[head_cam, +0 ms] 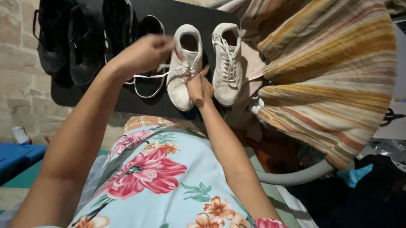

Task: The person unlaces a pair of black sneakers and a pair of white sneakers on a black table, then relaces each shoe with its original laces. The person handles the shoes one at a time, threading the laces through the eyelets and tying them.

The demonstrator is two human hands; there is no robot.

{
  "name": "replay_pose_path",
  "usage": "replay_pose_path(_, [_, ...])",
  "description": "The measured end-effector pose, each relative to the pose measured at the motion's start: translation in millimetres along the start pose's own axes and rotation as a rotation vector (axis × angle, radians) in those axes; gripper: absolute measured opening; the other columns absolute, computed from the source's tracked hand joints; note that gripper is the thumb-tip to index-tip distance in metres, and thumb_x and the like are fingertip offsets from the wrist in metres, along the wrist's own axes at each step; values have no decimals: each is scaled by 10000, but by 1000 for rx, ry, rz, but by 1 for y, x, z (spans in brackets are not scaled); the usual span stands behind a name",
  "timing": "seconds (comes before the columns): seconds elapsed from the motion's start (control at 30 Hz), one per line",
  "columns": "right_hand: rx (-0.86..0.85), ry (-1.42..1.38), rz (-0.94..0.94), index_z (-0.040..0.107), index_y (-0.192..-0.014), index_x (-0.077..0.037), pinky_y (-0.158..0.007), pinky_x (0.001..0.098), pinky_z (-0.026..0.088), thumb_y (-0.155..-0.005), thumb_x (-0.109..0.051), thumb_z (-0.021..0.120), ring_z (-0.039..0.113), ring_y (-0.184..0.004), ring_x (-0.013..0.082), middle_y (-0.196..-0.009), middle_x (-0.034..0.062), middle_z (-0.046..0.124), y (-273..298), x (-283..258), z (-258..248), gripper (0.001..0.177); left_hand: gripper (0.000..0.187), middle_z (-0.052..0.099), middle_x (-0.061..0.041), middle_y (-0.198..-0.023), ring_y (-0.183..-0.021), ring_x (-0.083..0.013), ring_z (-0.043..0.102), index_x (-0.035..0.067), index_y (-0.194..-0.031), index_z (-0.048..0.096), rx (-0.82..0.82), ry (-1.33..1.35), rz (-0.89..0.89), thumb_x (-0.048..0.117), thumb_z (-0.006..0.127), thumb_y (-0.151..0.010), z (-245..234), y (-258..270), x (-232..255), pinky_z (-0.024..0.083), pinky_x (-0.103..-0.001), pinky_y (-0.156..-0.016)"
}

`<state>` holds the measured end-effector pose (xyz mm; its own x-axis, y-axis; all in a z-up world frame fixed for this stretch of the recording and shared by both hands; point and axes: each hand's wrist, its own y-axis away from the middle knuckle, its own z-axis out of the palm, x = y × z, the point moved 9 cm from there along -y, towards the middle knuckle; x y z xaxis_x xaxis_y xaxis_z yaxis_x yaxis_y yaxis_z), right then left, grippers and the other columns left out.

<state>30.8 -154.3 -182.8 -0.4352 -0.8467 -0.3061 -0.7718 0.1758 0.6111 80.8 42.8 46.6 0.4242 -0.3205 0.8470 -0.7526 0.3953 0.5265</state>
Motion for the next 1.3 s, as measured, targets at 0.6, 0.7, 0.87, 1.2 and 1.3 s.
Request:
replay_pose_path(0.6, [651, -124, -626, 638, -1216, -71, -849, 458, 481, -833, -163, 797, 591, -980, 324, -1134, 133, 517, 89, -74, -93, 424, 274, 761, -85, -1139, -1014, -164, 750, 84, -1280, 631, 335, -63, 236, 110, 517, -1032, -58, -8, 66, 591, -268, -832])
replay_pose_path(0.7, [614, -180, -616, 647, -1119, -83, -793, 435, 497, -830, -186, 805, 589, -922, 298, -1037, 124, 555, 72, -76, -94, 345, 318, 718, -77, -1191, -1024, -180, 741, 119, -1313, 609, 179, 14, 255, 121, 579, -997, -19, -40, 40, 581, -307, -884])
replay_pose_path(0.87, [645, -614, -372, 642, -996, -50, -752, 367, 523, -978, -132, 668, 619, -832, 219, -931, 86, 616, 20, -33, -95, 87, 303, 644, -194, -1155, -1081, -355, 625, 29, -1097, 654, 323, -754, 156, 183, 662, -836, 24, -88, -65, 559, -456, -812])
replay_pose_path(1.2, [555, -416, -586, 707, -1006, -143, -764, 393, 539, -918, -68, 647, 675, -898, 288, -984, 98, 646, 70, -41, -82, 131, 231, 699, -153, -1127, -1088, -347, 655, 106, -1018, 754, 141, -1118, 45, 241, 644, -865, 66, -101, -156, 484, -567, -906])
replay_pose_path(1.3, [548, -195, -602, 708, -1053, -157, -745, 432, 535, -900, -89, 652, 665, -896, 318, -994, 111, 617, 82, -56, -82, 177, 293, 743, -192, -1008, -944, -385, 712, 96, -1038, 759, 93, -772, 141, 350, 660, -930, 50, -107, -79, 548, -497, -827])
